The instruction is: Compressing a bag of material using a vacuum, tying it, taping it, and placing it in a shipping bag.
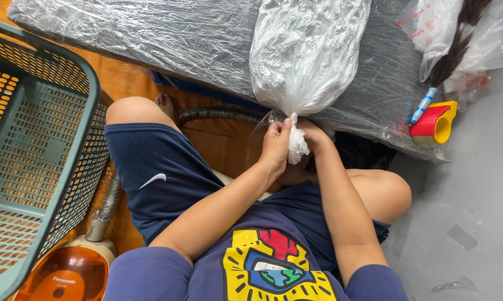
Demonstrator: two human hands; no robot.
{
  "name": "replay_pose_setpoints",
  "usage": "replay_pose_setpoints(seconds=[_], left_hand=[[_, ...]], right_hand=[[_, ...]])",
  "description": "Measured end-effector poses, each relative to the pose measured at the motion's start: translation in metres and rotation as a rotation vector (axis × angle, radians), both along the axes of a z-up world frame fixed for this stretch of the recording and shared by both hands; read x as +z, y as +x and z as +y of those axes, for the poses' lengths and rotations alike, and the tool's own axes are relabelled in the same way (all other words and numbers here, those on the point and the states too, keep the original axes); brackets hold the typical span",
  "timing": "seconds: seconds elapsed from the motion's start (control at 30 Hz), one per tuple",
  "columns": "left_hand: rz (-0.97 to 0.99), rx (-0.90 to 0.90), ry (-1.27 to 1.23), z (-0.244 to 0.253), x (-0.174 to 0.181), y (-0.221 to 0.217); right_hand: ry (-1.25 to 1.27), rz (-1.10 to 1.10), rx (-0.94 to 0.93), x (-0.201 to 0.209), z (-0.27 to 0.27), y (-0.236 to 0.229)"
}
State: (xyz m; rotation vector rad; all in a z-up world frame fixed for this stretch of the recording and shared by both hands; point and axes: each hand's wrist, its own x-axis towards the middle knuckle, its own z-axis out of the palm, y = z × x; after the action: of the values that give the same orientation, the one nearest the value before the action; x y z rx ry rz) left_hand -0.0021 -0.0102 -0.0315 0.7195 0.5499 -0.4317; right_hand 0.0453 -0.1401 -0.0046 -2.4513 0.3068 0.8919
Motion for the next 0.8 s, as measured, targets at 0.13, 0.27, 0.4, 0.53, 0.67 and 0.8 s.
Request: replay_pose_setpoints(seconds=[0.13,0.27,0.4,0.53,0.67,0.8], left_hand=[[-0.065,-0.053,0.220,-0.002,0.006,-0.001],[-0.160,-0.083,0.443,-0.006,0.000,-0.007],[-0.195,-0.086,0.473,0.002,0.007,-0.004],[-0.239,-0.098,0.524,0.008,0.016,-0.001],[-0.267,-0.133,0.569,0.012,0.022,-0.009],[-0.290,-0.141,0.597,0.017,0.028,-0.009]], right_hand=[[-0.305,-0.066,0.051,0.071,-0.014,-0.010],[-0.188,-0.760,0.291,0.167,0.056,-0.020],[-0.328,-0.682,0.607,0.137,0.101,-0.008],[-0.547,-0.500,0.697,0.105,0.112,0.003],[-0.569,-0.573,0.645,0.085,0.110,0.011],[-0.302,-0.350,0.441,0.153,0.115,0.018]])
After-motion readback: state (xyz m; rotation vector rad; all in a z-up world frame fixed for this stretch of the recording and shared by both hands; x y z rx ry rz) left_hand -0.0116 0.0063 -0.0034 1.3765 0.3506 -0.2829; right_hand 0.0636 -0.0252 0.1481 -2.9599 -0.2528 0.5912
